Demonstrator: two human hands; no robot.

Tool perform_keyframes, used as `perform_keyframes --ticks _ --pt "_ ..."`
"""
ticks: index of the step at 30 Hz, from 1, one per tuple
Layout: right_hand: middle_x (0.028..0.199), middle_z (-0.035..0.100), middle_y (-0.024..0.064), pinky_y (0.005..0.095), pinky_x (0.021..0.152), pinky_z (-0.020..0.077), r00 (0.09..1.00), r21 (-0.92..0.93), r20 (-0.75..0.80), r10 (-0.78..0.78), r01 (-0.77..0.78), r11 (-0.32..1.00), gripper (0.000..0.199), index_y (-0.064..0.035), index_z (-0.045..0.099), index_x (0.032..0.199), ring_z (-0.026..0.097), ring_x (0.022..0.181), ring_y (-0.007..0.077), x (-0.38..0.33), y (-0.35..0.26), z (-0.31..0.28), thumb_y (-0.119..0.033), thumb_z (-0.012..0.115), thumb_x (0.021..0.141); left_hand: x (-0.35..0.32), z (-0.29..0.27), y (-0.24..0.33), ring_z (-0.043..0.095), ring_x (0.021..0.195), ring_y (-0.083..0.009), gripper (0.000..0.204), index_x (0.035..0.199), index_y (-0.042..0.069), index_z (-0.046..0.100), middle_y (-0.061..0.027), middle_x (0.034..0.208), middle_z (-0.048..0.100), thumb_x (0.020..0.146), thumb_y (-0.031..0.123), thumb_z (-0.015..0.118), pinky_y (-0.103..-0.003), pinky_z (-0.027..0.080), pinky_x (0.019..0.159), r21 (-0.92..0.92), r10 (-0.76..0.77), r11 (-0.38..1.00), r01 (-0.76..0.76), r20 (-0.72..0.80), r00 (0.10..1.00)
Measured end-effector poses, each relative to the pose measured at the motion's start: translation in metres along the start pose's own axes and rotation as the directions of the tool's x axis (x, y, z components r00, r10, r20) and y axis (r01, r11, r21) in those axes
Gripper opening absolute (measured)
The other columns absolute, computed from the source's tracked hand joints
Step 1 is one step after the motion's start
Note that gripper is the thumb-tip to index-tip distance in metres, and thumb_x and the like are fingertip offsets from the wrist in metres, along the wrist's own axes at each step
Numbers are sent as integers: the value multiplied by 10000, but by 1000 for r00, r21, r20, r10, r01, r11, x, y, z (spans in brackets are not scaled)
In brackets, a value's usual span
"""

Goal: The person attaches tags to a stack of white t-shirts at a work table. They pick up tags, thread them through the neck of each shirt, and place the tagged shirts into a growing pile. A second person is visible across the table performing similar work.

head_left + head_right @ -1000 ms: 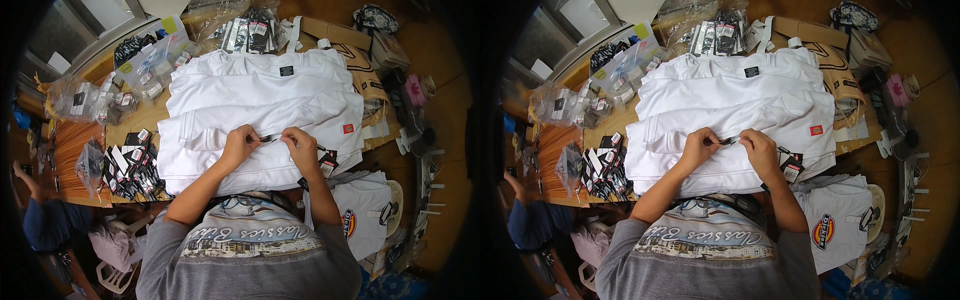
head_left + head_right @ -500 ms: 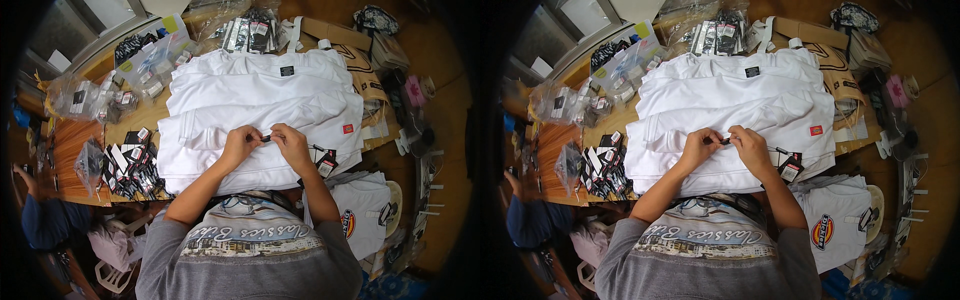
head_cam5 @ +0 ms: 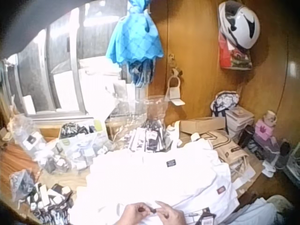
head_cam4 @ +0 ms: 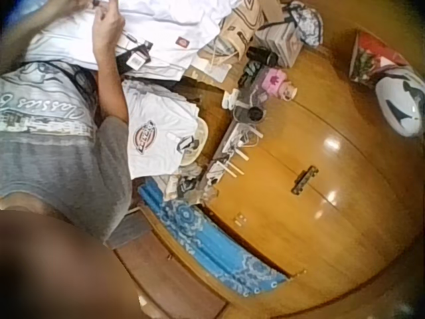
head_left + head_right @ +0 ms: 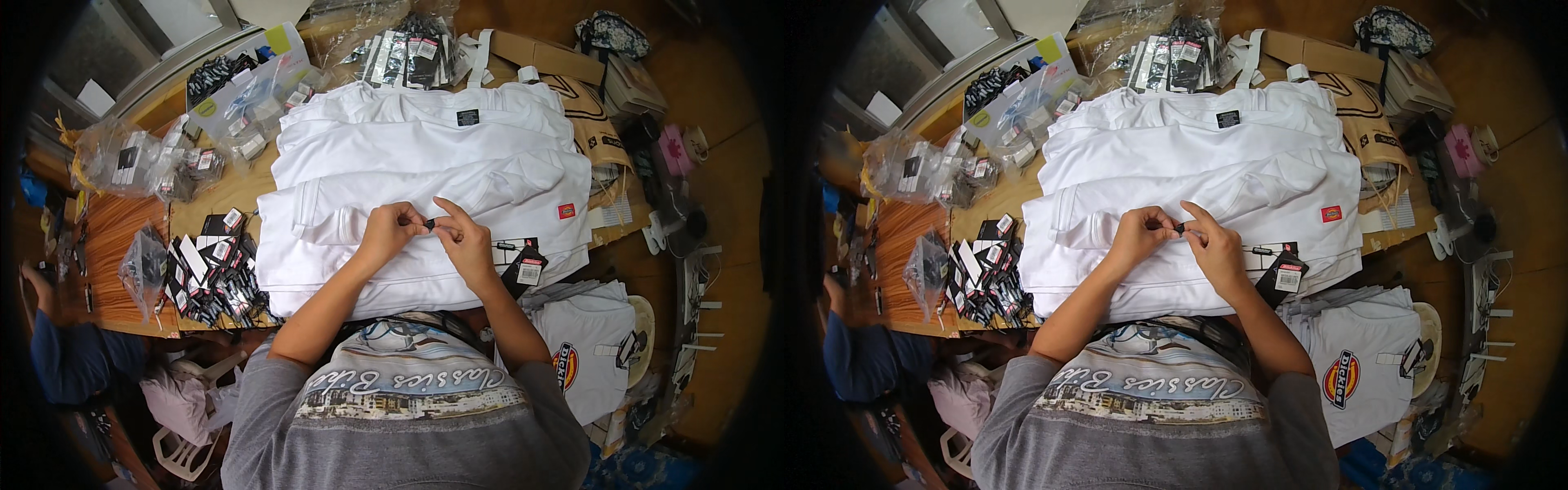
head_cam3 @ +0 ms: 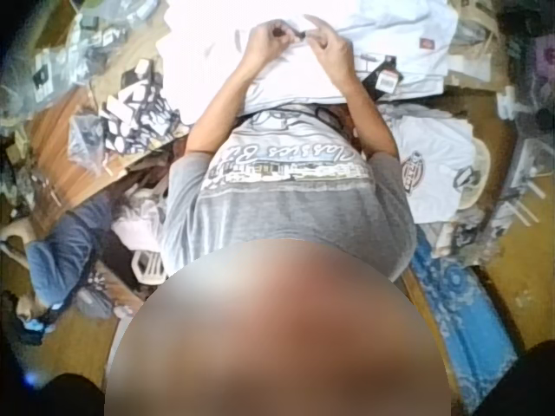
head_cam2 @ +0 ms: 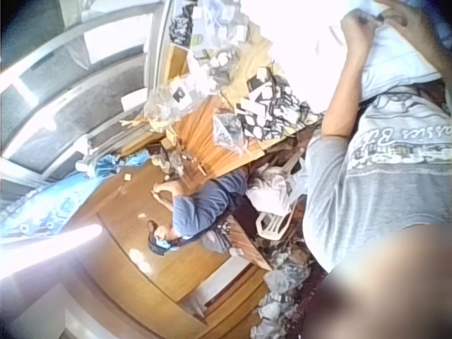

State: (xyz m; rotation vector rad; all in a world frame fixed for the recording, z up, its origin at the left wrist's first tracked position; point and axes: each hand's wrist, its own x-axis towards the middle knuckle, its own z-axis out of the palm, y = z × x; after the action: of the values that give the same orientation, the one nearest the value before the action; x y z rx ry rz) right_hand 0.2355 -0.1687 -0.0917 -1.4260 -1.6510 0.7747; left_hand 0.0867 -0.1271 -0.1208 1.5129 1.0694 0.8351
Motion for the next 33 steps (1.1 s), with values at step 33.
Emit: perform_keyframes --ticks 33 --pt "773 579 92 287 668 434 992 -277 -43 -120 103 955 176 -20 599 846 542 715 220 -4 7 -55 -27 599 670 -6 -26 18 537 535 -110 70 723 -18 530 -70 629 557 751 40 559 -206 446 476 -424 -328 867 261 -93 940"
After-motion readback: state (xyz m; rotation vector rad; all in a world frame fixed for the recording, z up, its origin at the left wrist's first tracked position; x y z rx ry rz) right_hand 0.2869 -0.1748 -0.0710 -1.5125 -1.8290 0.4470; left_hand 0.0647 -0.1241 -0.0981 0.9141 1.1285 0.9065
